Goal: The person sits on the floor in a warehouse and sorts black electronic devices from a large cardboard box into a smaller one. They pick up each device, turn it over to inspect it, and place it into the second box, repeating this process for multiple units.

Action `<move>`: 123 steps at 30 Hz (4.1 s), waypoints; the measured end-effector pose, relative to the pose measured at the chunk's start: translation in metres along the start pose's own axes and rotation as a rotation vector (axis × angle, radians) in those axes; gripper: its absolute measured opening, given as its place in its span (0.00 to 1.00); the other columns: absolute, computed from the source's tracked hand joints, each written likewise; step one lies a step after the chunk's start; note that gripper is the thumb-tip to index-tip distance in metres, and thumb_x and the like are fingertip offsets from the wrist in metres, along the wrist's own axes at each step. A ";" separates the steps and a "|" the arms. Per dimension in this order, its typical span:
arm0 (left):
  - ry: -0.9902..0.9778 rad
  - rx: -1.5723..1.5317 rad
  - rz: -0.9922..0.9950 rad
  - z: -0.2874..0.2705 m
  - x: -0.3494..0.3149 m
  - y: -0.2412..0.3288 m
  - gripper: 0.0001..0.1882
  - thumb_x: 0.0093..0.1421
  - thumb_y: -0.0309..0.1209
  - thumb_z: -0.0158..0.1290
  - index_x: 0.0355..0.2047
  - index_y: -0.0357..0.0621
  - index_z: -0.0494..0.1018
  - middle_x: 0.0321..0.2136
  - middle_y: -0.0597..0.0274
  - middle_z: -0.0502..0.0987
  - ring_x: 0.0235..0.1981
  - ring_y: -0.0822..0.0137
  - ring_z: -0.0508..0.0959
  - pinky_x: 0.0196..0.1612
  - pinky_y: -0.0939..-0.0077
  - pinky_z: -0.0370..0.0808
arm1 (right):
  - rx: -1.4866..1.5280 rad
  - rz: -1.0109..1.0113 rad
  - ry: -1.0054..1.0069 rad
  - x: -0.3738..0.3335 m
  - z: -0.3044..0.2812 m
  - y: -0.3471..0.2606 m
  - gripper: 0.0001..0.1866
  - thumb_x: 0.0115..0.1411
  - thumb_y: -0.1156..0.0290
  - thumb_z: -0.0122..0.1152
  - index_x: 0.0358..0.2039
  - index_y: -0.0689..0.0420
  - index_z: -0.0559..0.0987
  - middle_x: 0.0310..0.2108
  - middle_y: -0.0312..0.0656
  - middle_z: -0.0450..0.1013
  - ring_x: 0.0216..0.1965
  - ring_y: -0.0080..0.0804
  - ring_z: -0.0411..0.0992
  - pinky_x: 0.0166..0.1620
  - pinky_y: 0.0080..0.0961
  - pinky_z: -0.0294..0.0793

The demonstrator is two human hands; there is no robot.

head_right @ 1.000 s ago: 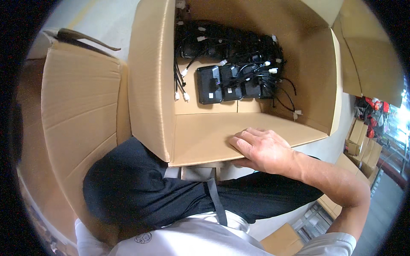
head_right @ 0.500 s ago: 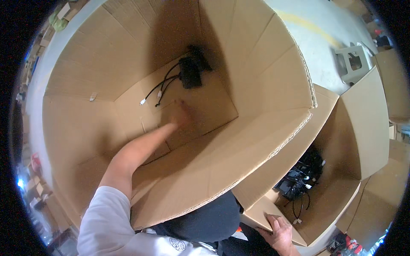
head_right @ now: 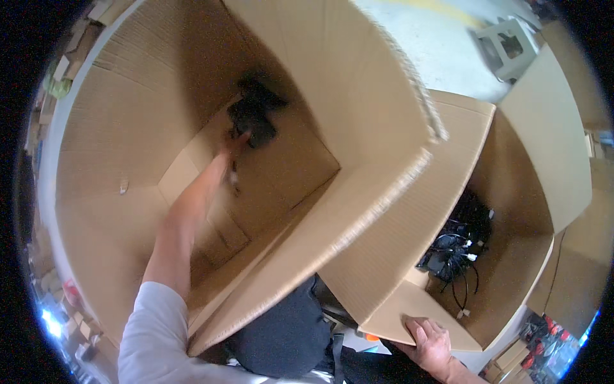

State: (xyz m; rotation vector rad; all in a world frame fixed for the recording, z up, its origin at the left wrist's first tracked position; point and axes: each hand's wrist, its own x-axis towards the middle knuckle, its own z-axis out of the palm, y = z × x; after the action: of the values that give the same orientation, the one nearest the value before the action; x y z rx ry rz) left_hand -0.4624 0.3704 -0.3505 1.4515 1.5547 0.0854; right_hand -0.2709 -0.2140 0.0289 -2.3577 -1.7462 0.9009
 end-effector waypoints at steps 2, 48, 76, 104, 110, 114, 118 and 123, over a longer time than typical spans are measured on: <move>0.132 -0.036 0.115 -0.010 -0.014 -0.026 0.37 0.59 0.53 0.65 0.55 0.35 0.70 0.45 0.50 0.76 0.42 0.58 0.76 0.43 0.63 0.73 | 0.021 -0.052 0.001 0.006 -0.002 0.005 0.31 0.48 0.57 0.79 0.49 0.58 0.78 0.40 0.43 0.79 0.39 0.41 0.80 0.41 0.36 0.80; -0.174 0.018 1.810 0.003 -0.661 0.272 0.30 0.50 0.35 0.73 0.51 0.35 0.76 0.43 0.49 0.81 0.45 0.56 0.82 0.50 0.67 0.78 | 0.928 -0.126 1.181 -0.049 -0.121 -0.042 0.20 0.76 0.59 0.49 0.29 0.58 0.74 0.24 0.27 0.62 0.28 0.17 0.58 0.31 0.21 0.60; -0.869 -0.782 0.867 0.102 -0.572 0.202 0.19 0.75 0.40 0.48 0.56 0.39 0.72 0.43 0.66 0.78 0.44 0.75 0.75 0.52 0.78 0.73 | 1.278 0.110 1.261 -0.009 -0.179 -0.083 0.23 0.77 0.51 0.46 0.43 0.60 0.76 0.17 0.33 0.63 0.15 0.19 0.55 0.20 0.21 0.56; -0.913 -0.762 0.504 0.099 -0.551 0.193 0.29 0.62 0.45 0.66 0.51 0.35 0.70 0.39 0.58 0.79 0.42 0.71 0.80 0.47 0.74 0.79 | 1.341 0.400 0.925 -0.058 -0.036 0.005 0.31 0.64 0.49 0.68 0.54 0.61 0.73 0.42 0.40 0.75 0.44 0.27 0.74 0.47 0.27 0.76; -0.413 -0.398 0.998 0.083 -0.563 0.193 0.28 0.68 0.53 0.57 0.33 0.33 0.77 0.24 0.66 0.75 0.30 0.76 0.73 0.35 0.80 0.71 | 1.511 0.355 1.040 -0.085 -0.058 0.023 0.26 0.65 0.50 0.66 0.50 0.60 0.73 0.38 0.41 0.75 0.34 0.26 0.77 0.30 0.29 0.83; -0.585 -0.407 1.048 0.103 -0.556 0.188 0.40 0.62 0.58 0.62 0.52 0.27 0.73 0.34 0.54 0.81 0.38 0.66 0.80 0.45 0.72 0.76 | 1.307 0.363 1.003 -0.081 -0.036 0.014 0.26 0.66 0.50 0.65 0.50 0.60 0.76 0.41 0.35 0.75 0.42 0.21 0.71 0.49 0.23 0.71; -0.569 -0.405 0.996 0.101 -0.571 0.185 0.41 0.60 0.54 0.65 0.59 0.30 0.68 0.45 0.53 0.79 0.46 0.66 0.78 0.54 0.71 0.74 | 1.460 0.351 1.029 -0.065 -0.008 -0.006 0.24 0.71 0.46 0.57 0.48 0.57 0.77 0.41 0.33 0.76 0.41 0.19 0.71 0.48 0.23 0.72; -0.633 -0.510 0.766 0.097 -0.568 0.182 0.37 0.61 0.51 0.65 0.56 0.30 0.70 0.44 0.56 0.79 0.46 0.70 0.77 0.53 0.74 0.73 | 1.613 0.392 0.954 -0.058 0.005 -0.005 0.23 0.70 0.46 0.58 0.44 0.55 0.79 0.38 0.31 0.76 0.40 0.18 0.72 0.48 0.23 0.73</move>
State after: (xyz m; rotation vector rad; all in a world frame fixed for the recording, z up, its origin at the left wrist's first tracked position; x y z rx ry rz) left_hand -0.3692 -0.0812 0.0399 1.3865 0.3753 0.3989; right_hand -0.2877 -0.2659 0.0508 -1.3899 0.0395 0.5580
